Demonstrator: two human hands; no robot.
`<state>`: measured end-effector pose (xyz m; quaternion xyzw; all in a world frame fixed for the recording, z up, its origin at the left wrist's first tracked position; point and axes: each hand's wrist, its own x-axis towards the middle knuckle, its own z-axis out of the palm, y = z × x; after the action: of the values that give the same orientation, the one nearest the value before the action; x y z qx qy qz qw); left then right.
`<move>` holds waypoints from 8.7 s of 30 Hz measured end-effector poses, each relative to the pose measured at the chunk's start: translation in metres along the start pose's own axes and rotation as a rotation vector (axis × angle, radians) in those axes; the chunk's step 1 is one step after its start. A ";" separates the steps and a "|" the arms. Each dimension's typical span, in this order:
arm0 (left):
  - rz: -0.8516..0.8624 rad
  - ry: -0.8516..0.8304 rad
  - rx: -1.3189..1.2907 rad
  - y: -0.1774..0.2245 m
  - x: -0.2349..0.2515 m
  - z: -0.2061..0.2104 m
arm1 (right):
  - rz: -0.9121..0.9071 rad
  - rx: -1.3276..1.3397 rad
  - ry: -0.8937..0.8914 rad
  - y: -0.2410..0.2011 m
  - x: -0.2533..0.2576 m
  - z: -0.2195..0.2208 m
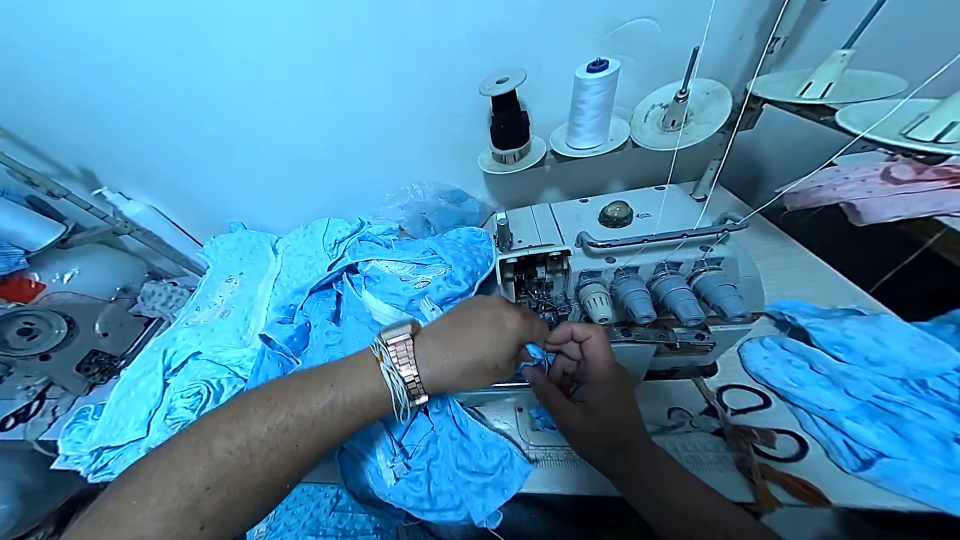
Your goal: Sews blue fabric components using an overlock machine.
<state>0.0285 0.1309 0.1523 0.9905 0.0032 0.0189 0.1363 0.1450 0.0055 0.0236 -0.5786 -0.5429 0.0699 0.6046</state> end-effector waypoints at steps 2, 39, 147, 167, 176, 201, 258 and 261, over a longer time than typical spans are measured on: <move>0.018 0.063 0.072 0.009 -0.003 0.014 | 0.002 0.023 0.006 0.006 -0.008 0.003; 0.159 0.138 -0.057 -0.049 -0.011 0.012 | 0.008 -0.039 0.025 0.005 -0.002 -0.002; 0.194 0.147 -0.128 -0.038 -0.025 0.024 | -0.220 -0.035 0.162 0.012 -0.008 0.007; 0.183 0.248 -0.550 -0.062 -0.016 0.027 | 0.026 -0.049 0.107 -0.005 0.002 0.009; 0.224 0.197 -0.629 -0.065 -0.013 0.030 | -0.085 0.009 0.222 0.000 0.004 0.006; 0.325 0.275 -0.040 -0.040 -0.036 0.054 | -0.402 -0.146 0.097 0.023 -0.021 0.006; 0.213 0.556 0.101 -0.027 -0.028 0.083 | -0.256 -0.072 0.164 0.023 -0.004 0.008; 0.187 0.518 0.101 -0.029 -0.026 0.069 | -0.222 -0.184 0.202 0.017 -0.006 0.011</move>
<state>0.0047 0.1401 0.0770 0.9541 -0.0526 0.2840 0.0790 0.1435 0.0135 0.0035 -0.5721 -0.5442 -0.1059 0.6044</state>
